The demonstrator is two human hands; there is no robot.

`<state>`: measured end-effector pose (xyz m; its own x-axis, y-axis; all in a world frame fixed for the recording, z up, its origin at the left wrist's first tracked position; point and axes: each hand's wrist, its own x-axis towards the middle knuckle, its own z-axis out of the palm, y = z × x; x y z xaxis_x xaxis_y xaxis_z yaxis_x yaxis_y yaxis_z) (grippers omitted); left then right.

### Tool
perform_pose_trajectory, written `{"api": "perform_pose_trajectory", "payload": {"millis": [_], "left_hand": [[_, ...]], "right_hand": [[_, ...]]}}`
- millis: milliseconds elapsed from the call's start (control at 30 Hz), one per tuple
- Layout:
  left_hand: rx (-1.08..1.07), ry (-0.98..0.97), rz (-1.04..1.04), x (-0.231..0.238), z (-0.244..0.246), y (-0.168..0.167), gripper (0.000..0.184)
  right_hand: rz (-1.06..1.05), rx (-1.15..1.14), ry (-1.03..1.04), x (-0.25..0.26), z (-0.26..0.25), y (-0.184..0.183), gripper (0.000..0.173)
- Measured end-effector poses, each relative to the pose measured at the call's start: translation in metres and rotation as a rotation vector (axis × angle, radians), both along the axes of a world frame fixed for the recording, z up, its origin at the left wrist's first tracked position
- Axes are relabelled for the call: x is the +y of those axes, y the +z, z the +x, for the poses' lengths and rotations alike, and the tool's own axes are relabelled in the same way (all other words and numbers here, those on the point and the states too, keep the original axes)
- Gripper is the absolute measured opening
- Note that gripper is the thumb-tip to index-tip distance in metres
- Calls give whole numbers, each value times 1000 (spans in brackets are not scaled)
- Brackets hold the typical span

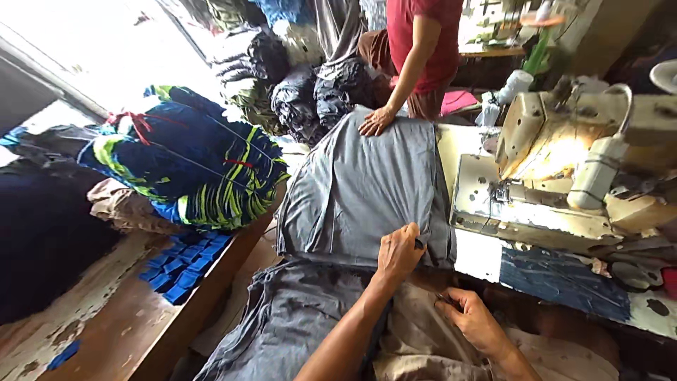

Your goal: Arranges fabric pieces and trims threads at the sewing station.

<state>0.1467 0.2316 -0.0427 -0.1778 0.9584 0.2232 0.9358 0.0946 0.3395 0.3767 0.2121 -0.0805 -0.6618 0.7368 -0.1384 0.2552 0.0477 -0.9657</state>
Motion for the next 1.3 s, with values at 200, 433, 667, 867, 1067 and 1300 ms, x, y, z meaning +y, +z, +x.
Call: {"api": "perform_pose_trajectory", "payload": {"millis": [200,433,667,867,1067,1300], "left_hand": [[-229,-176,-10,-19,-21,8,35],[-439,-469,-196,-63,-53,37,15],[-368,-333,47,-67,-63,43,20],[-187,-337,-44,-45,-45,28,25],[-234,-342,34,-38,-56,23,13],[-257,-284,258,-37,-54,23,14]], "right_hand": [[21,8,-21,3,4,-5,19],[117,30,-53,5,26,16,16],[44,61,-18,10,17,21,18],[52,32,36,16,2,33,19],[55,60,24,21,-10,38,19],[170,105,-12,26,-32,52,14]]}}
